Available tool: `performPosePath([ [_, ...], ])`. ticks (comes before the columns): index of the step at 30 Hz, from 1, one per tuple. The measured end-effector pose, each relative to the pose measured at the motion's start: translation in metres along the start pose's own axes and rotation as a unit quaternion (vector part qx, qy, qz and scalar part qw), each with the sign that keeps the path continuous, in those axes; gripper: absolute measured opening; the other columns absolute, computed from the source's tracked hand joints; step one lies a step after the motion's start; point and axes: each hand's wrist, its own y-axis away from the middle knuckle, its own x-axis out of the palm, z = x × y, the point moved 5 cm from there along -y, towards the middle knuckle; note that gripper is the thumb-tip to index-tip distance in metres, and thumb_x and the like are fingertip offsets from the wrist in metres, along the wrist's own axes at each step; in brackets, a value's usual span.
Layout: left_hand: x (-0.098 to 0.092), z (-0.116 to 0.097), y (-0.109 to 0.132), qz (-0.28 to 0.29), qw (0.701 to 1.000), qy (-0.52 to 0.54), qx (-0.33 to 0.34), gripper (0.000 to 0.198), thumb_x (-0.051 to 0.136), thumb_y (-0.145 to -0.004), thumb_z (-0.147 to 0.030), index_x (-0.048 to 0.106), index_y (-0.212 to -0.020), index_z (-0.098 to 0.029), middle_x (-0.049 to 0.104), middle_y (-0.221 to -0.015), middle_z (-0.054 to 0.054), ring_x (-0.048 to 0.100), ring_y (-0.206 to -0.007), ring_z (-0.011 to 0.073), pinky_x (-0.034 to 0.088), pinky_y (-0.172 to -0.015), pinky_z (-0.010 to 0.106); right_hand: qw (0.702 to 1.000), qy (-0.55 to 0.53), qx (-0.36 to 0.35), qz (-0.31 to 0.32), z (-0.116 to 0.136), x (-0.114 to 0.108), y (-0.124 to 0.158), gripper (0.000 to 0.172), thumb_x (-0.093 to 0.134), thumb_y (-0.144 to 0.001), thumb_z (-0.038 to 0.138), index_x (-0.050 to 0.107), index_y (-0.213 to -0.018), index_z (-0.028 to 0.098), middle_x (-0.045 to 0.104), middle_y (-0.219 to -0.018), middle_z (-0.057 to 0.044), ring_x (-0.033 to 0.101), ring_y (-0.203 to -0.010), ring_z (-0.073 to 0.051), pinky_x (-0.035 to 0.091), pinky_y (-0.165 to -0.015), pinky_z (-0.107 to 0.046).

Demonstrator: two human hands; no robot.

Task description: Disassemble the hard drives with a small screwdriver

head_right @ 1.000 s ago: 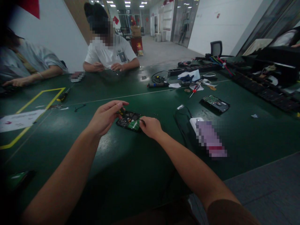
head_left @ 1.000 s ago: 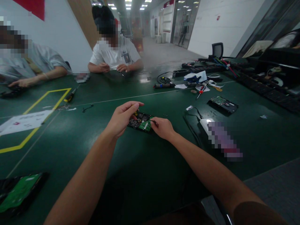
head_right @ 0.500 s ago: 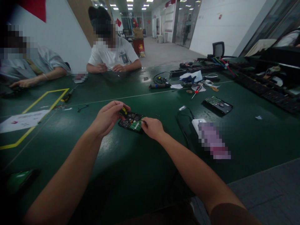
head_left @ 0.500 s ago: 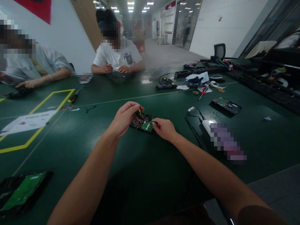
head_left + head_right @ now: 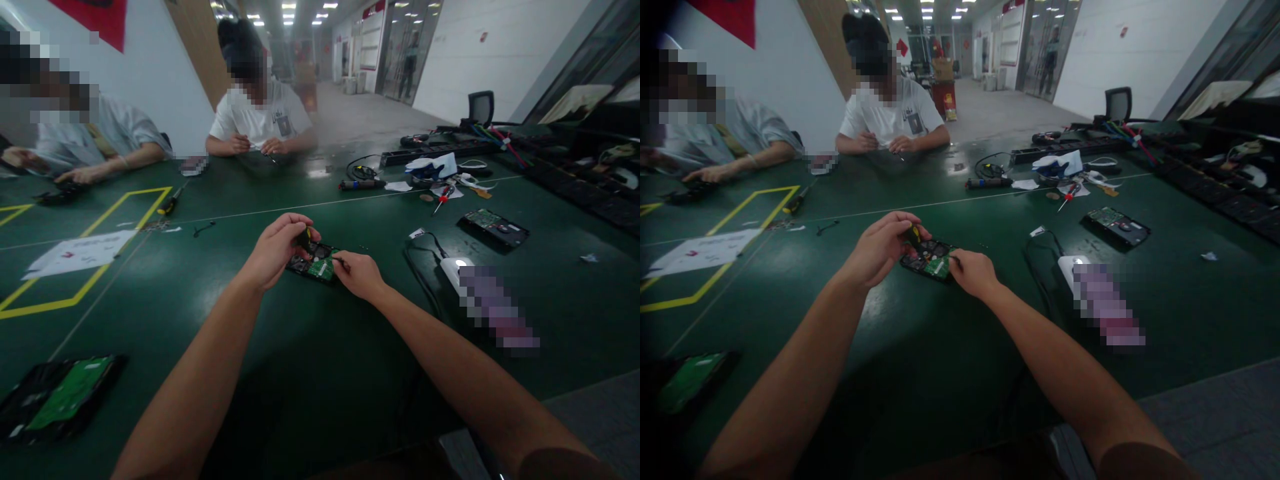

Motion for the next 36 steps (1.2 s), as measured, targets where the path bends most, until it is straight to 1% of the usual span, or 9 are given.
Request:
performPosePath([
  [5, 0.000, -0.002, -0.002, 0.005, 1.000, -0.021, 0.021, 0.014, 0.058, -0.087, -0.027, 0.068, -0.088, -0.018, 0.069, -0.094, 0.009, 0.064, -0.092, 0.0220, 0.049, -0.061, 0.028, 1.000, -0.005, 0.001, 0.002, -0.001, 0.000, 0.000, 0.029, 0.049, -0.102, 0.035, 0.069, -0.119, 0.023, 0.074, -0.099, -0.004, 0.064, -0.079, -0.017, 0.042, -0.070, -0.028],
  [10, -0.008, 0.001, -0.003, -0.030, 0.998, -0.050, 0.023, 0.019, 0.057, -0.085, -0.031, 0.070, -0.078, -0.018, 0.066, -0.094, 0.009, 0.060, -0.088, 0.0219, 0.047, -0.058, 0.027, 1.000, -0.005, -0.001, 0.001, 0.001, -0.001, 0.000, 0.029, 0.049, -0.103, 0.035, 0.069, -0.119, 0.022, 0.074, -0.100, -0.005, 0.065, -0.080, -0.017, 0.044, -0.071, -0.029],
  [14, -0.007, 0.002, -0.003, -0.024, 0.995, -0.084, 0.038, 0.017, 0.065, -0.085, -0.036, 0.069, -0.081, -0.020, 0.065, -0.091, 0.005, 0.058, -0.083, 0.0187, 0.045, -0.060, 0.026, 1.000, -0.005, 0.001, 0.000, 0.001, -0.002, 0.000, 0.029, 0.049, -0.103, 0.035, 0.069, -0.120, 0.022, 0.075, -0.100, -0.005, 0.065, -0.079, -0.017, 0.043, -0.071, -0.029],
  [17, -0.005, 0.001, -0.003, -0.017, 0.991, -0.120, 0.051, 0.018, 0.066, -0.087, -0.038, 0.072, -0.086, -0.022, 0.065, -0.091, 0.004, 0.057, -0.078, 0.0165, 0.044, -0.061, 0.026, 1.000, -0.008, 0.001, -0.004, 0.000, -0.001, 0.000, 0.029, 0.050, -0.102, 0.035, 0.069, -0.120, 0.023, 0.075, -0.101, -0.005, 0.066, -0.080, -0.018, 0.043, -0.071, -0.029],
  [21, -0.004, 0.000, -0.002, 0.002, 0.989, -0.144, 0.045, 0.022, 0.065, -0.089, -0.040, 0.076, -0.098, -0.024, 0.067, -0.097, 0.005, 0.059, -0.083, 0.0178, 0.043, -0.060, 0.026, 1.000, -0.011, 0.002, -0.008, -0.001, 0.000, 0.000, 0.029, 0.050, -0.102, 0.035, 0.069, -0.120, 0.023, 0.075, -0.100, -0.005, 0.066, -0.081, -0.019, 0.044, -0.073, -0.030],
  [24, -0.002, 0.000, 0.000, 0.013, 0.992, -0.120, 0.036, 0.023, 0.064, -0.089, -0.038, 0.074, -0.103, -0.022, 0.067, -0.097, 0.006, 0.061, -0.089, 0.0191, 0.044, -0.060, 0.025, 1.000, -0.010, -0.002, -0.004, -0.001, -0.001, 0.000, 0.029, 0.050, -0.102, 0.035, 0.069, -0.119, 0.023, 0.074, -0.097, -0.005, 0.065, -0.078, -0.018, 0.042, -0.070, -0.029],
  [29, -0.002, 0.003, 0.000, 0.005, 0.999, -0.040, 0.003, 0.021, 0.066, -0.088, -0.035, 0.063, -0.104, -0.021, 0.071, -0.093, 0.006, 0.065, -0.086, 0.0196, 0.046, -0.059, 0.025, 1.000, -0.009, 0.003, 0.004, -0.001, -0.001, 0.000, 0.028, 0.051, -0.101, 0.035, 0.069, -0.120, 0.022, 0.073, -0.092, -0.004, 0.062, -0.074, -0.017, 0.039, -0.066, -0.028],
  [32, -0.001, 0.004, 0.000, -0.003, 1.000, -0.020, -0.001, 0.020, 0.067, -0.088, -0.034, 0.059, -0.100, -0.021, 0.071, -0.093, 0.007, 0.066, -0.089, 0.0210, 0.047, -0.060, 0.026, 1.000, -0.011, 0.000, -0.002, 0.000, -0.001, 0.001, 0.028, 0.050, -0.102, 0.035, 0.069, -0.120, 0.023, 0.073, -0.092, -0.004, 0.061, -0.073, -0.016, 0.038, -0.066, -0.028],
  [36, 0.001, 0.004, 0.000, 0.013, 1.000, -0.022, -0.011, 0.016, 0.063, -0.089, -0.036, 0.061, -0.094, -0.021, 0.070, -0.095, 0.008, 0.066, -0.093, 0.0217, 0.047, -0.060, 0.025, 1.000, -0.013, 0.000, -0.006, 0.000, -0.001, 0.001, 0.028, 0.051, -0.102, 0.035, 0.068, -0.120, 0.023, 0.073, -0.092, -0.003, 0.061, -0.073, -0.016, 0.039, -0.066, -0.028],
])
